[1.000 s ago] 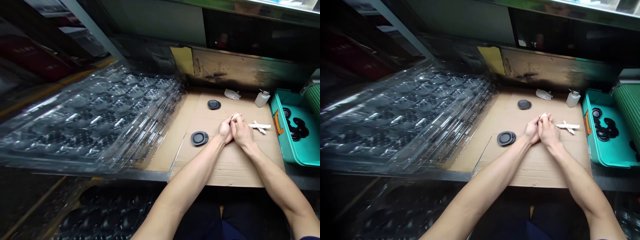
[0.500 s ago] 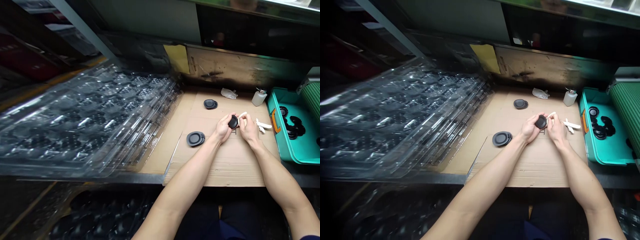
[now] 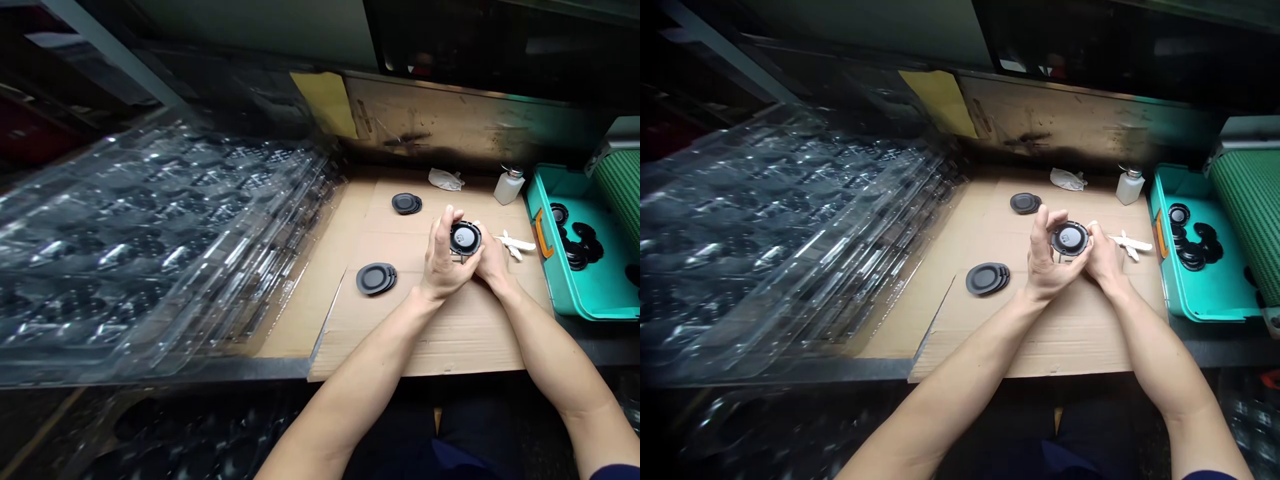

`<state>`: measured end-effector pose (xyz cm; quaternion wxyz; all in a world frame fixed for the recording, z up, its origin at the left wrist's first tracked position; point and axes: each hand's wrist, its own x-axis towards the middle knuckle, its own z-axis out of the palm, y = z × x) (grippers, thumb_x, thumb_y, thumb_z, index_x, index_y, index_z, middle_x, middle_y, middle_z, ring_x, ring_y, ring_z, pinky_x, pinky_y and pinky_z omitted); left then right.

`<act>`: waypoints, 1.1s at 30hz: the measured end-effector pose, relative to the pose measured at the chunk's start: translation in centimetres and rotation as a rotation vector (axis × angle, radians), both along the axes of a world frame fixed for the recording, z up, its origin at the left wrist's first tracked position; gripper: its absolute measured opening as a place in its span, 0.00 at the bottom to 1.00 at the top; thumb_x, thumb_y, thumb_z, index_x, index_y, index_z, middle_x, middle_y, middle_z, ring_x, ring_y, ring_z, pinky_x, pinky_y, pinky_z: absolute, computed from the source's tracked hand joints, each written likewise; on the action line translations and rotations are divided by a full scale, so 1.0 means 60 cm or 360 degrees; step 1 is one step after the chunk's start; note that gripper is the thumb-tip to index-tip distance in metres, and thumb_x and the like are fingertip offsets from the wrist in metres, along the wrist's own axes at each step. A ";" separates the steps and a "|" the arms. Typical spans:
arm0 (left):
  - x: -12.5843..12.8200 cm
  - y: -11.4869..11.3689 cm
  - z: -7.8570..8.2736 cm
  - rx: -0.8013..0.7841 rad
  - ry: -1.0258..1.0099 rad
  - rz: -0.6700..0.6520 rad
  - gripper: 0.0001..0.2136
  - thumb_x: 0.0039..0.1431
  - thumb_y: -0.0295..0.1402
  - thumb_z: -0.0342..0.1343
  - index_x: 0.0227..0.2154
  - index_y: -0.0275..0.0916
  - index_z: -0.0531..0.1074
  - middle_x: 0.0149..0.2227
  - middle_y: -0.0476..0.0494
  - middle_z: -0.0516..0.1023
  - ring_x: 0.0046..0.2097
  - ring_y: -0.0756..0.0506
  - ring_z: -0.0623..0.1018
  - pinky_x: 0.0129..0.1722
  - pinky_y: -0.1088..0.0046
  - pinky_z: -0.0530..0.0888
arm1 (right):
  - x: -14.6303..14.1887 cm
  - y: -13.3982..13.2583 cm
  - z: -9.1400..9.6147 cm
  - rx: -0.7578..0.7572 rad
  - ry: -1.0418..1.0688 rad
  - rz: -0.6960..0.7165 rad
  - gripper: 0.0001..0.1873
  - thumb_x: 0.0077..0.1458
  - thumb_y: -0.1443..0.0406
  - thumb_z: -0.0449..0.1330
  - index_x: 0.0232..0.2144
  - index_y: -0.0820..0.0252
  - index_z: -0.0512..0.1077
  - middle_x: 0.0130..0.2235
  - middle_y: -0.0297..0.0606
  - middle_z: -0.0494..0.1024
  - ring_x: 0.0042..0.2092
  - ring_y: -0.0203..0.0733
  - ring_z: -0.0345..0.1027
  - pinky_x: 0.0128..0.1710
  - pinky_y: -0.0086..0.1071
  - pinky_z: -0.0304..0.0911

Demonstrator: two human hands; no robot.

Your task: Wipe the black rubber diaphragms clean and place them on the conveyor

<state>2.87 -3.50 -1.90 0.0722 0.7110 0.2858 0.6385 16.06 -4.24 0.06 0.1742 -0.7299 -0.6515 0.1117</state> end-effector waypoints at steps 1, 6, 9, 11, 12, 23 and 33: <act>0.001 0.001 0.000 0.0011 -0.0024 -0.0005 0.44 0.66 0.42 0.62 0.75 0.48 0.38 0.62 0.34 0.69 0.61 0.40 0.74 0.60 0.61 0.75 | -0.001 -0.001 0.001 -0.0004 -0.0002 0.0002 0.16 0.66 0.55 0.53 0.53 0.49 0.69 0.38 0.38 0.82 0.35 0.48 0.72 0.32 0.32 0.52; -0.002 0.006 -0.006 0.0093 -0.0037 -0.0032 0.45 0.65 0.43 0.63 0.75 0.49 0.40 0.62 0.34 0.68 0.62 0.39 0.73 0.60 0.58 0.75 | 0.000 0.000 0.000 0.0004 -0.0025 0.0005 0.18 0.65 0.55 0.53 0.54 0.50 0.69 0.39 0.40 0.82 0.36 0.48 0.73 0.33 0.32 0.53; -0.001 0.001 -0.010 0.0030 -0.0034 -0.0051 0.44 0.63 0.45 0.64 0.73 0.49 0.44 0.62 0.34 0.69 0.63 0.38 0.73 0.61 0.57 0.75 | 0.002 0.001 -0.004 0.0018 -0.0034 0.0018 0.18 0.64 0.55 0.55 0.54 0.50 0.69 0.39 0.40 0.83 0.36 0.49 0.73 0.33 0.32 0.53; -0.001 -0.002 -0.010 -0.0139 -0.0080 -0.0122 0.39 0.63 0.46 0.65 0.70 0.47 0.51 0.59 0.35 0.73 0.60 0.39 0.76 0.59 0.58 0.76 | 0.001 0.002 -0.006 0.0027 -0.0034 0.0008 0.17 0.65 0.55 0.54 0.53 0.50 0.70 0.40 0.40 0.83 0.36 0.49 0.73 0.33 0.32 0.54; -0.002 0.000 -0.008 -0.0277 -0.0132 -0.0168 0.35 0.63 0.46 0.64 0.67 0.46 0.56 0.55 0.37 0.76 0.57 0.40 0.78 0.57 0.60 0.77 | 0.001 0.003 -0.007 0.0038 -0.0034 -0.0009 0.17 0.66 0.55 0.53 0.53 0.50 0.70 0.40 0.40 0.83 0.36 0.49 0.73 0.34 0.33 0.54; -0.186 0.197 0.063 -0.1573 0.0075 0.0065 0.18 0.57 0.23 0.62 0.51 0.36 0.74 0.43 0.41 0.79 0.35 0.48 0.78 0.35 0.70 0.79 | -0.001 0.005 -0.018 0.0072 0.0026 0.0019 0.14 0.70 0.58 0.49 0.50 0.51 0.71 0.42 0.38 0.83 0.40 0.46 0.74 0.36 0.32 0.54; -0.207 0.280 0.041 -0.1722 0.0444 0.0186 0.17 0.50 0.32 0.72 0.42 0.34 0.76 0.32 0.41 0.80 0.27 0.48 0.77 0.32 0.66 0.80 | 0.002 0.006 -0.027 0.0092 0.0010 0.0068 0.14 0.71 0.57 0.49 0.51 0.52 0.71 0.42 0.39 0.83 0.39 0.46 0.74 0.35 0.32 0.53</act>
